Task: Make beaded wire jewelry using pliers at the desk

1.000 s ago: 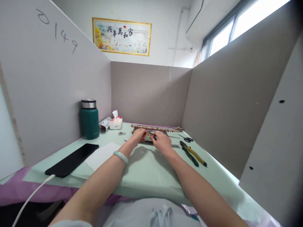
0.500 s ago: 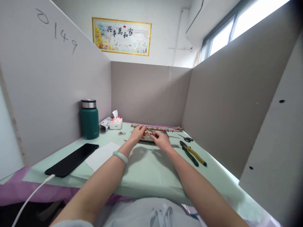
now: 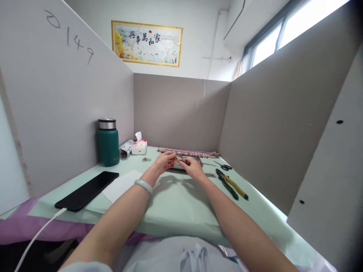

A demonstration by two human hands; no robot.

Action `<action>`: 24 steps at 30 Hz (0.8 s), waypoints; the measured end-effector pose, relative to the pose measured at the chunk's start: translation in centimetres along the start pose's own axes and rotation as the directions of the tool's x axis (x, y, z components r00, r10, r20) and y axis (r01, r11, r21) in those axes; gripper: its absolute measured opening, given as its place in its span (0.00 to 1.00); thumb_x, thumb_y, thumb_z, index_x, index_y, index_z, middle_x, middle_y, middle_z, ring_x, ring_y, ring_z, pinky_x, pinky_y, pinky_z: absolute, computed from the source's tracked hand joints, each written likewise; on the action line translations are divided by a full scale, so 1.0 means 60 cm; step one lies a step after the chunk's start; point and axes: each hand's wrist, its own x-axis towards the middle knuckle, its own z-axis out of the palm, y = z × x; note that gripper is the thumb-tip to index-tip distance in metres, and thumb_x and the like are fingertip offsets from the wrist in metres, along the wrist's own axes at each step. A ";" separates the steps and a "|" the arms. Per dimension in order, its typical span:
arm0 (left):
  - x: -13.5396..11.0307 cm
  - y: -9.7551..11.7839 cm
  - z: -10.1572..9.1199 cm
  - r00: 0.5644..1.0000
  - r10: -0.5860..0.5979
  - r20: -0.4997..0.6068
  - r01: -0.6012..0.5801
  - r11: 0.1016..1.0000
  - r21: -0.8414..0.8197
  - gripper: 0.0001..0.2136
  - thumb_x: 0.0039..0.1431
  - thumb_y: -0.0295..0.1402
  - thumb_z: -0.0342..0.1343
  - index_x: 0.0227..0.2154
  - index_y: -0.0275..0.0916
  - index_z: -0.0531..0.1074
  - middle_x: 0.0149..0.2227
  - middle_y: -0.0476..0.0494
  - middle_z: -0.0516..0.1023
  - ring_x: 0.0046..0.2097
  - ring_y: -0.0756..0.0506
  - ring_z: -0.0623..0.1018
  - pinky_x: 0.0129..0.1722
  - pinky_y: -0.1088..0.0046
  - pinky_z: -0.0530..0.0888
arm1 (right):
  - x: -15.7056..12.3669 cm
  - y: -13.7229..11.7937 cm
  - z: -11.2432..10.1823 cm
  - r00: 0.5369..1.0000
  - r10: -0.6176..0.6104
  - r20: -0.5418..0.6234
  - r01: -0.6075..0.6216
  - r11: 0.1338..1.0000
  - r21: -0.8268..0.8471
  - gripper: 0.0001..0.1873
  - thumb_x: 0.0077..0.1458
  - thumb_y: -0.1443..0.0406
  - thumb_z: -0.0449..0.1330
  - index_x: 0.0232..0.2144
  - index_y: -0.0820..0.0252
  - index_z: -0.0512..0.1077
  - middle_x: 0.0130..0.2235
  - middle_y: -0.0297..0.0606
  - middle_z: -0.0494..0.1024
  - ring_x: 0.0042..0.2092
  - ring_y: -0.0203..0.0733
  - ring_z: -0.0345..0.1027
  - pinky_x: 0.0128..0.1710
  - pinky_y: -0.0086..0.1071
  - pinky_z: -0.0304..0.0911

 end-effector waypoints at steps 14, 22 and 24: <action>-0.002 -0.004 0.009 0.964 0.261 -0.042 -0.236 0.920 0.313 0.11 0.46 0.36 0.62 0.27 0.35 0.69 0.24 0.51 0.70 0.21 0.55 0.64 0.20 0.78 0.67 | 0.002 -0.002 -0.001 0.990 0.075 0.120 -0.108 0.948 0.300 0.19 0.49 0.51 0.55 0.29 0.61 0.72 0.20 0.29 0.62 0.25 0.33 0.53 0.24 0.26 0.49; 0.005 -0.008 0.005 0.985 0.151 0.085 -0.169 0.947 0.273 0.12 0.54 0.41 0.55 0.28 0.35 0.68 0.28 0.48 0.70 0.21 0.55 0.66 0.21 0.76 0.70 | 0.001 -0.005 -0.005 0.965 0.140 0.224 -0.224 0.882 0.415 0.21 0.48 0.47 0.56 0.30 0.60 0.70 0.21 0.28 0.59 0.20 0.28 0.47 0.18 0.24 0.42; 0.007 -0.009 0.004 0.985 0.149 0.091 -0.168 0.947 0.273 0.12 0.56 0.41 0.54 0.28 0.36 0.67 0.28 0.48 0.69 0.21 0.55 0.66 0.21 0.75 0.70 | 0.000 -0.009 -0.009 0.940 0.167 0.298 -0.294 0.842 0.453 0.24 0.49 0.45 0.55 0.31 0.60 0.71 0.22 0.28 0.59 0.19 0.27 0.45 0.16 0.24 0.40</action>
